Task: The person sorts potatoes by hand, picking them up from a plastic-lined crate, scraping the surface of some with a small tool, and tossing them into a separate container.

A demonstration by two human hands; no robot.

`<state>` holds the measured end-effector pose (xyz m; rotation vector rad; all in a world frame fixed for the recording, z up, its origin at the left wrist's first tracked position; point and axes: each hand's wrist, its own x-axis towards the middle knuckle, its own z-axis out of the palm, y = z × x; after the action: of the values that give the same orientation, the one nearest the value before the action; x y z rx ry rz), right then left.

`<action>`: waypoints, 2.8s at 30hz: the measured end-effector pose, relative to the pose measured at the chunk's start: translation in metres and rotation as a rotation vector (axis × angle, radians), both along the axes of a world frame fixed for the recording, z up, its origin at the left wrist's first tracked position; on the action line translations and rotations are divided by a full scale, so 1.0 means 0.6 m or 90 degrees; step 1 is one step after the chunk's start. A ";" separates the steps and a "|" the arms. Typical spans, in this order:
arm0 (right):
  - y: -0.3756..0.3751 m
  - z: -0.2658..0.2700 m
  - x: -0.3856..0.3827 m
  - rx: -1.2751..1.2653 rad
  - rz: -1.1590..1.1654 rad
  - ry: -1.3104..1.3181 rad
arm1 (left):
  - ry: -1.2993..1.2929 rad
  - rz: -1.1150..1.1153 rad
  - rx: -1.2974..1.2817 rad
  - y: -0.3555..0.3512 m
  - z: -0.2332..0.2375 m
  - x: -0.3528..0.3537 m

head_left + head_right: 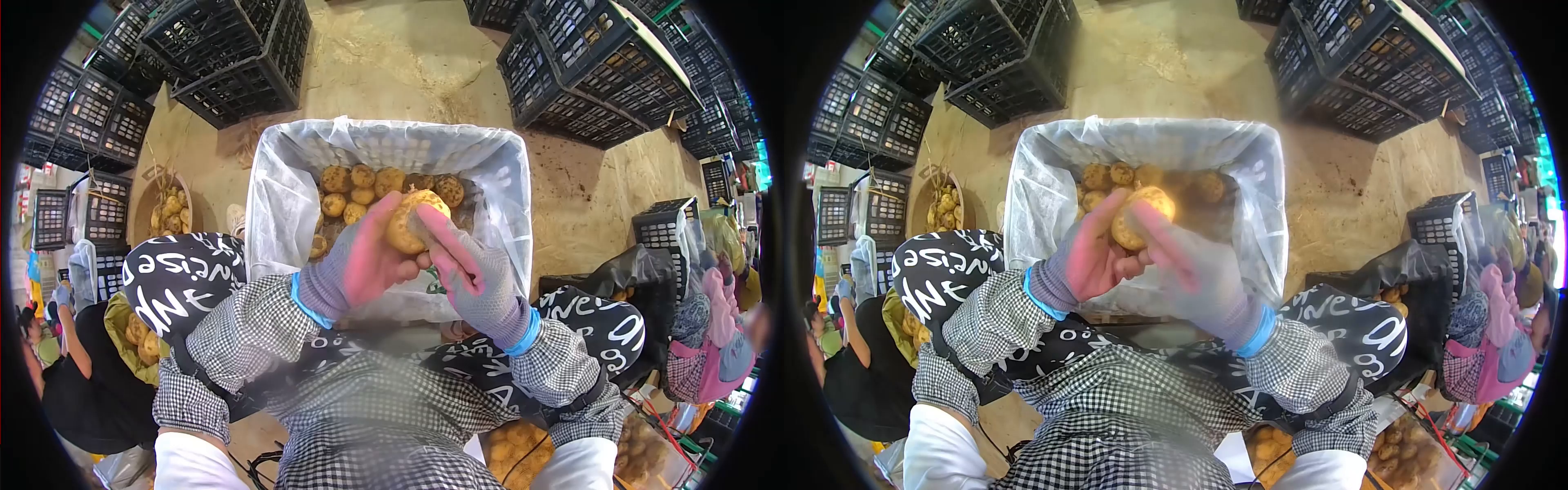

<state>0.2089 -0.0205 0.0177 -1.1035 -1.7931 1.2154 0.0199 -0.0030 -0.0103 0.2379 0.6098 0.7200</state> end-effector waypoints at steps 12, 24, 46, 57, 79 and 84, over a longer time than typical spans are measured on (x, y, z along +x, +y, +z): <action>0.001 -0.034 0.001 -0.052 -0.067 0.073 | -0.071 -0.025 -0.242 -0.003 -0.017 -0.004; -0.010 -0.013 -0.004 -0.028 -0.027 0.159 | 0.170 -0.019 0.106 0.000 -0.007 0.006; 0.019 -0.013 0.016 -0.394 0.048 0.433 | 0.559 0.087 0.705 -0.007 0.007 0.007; 0.031 -0.008 0.013 -0.334 0.092 0.290 | 0.387 0.032 0.593 0.004 0.014 -0.008; -0.045 0.238 -0.007 0.221 0.452 -0.590 | 0.326 0.085 0.164 0.015 -0.025 -0.016; -0.078 0.218 -0.064 0.273 0.481 -0.547 | 0.283 0.137 0.123 0.007 -0.043 -0.025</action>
<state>0.1703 -0.0673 0.1487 -0.7337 -3.1422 0.6470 0.0047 0.0010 -0.0359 0.5252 0.9994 0.9449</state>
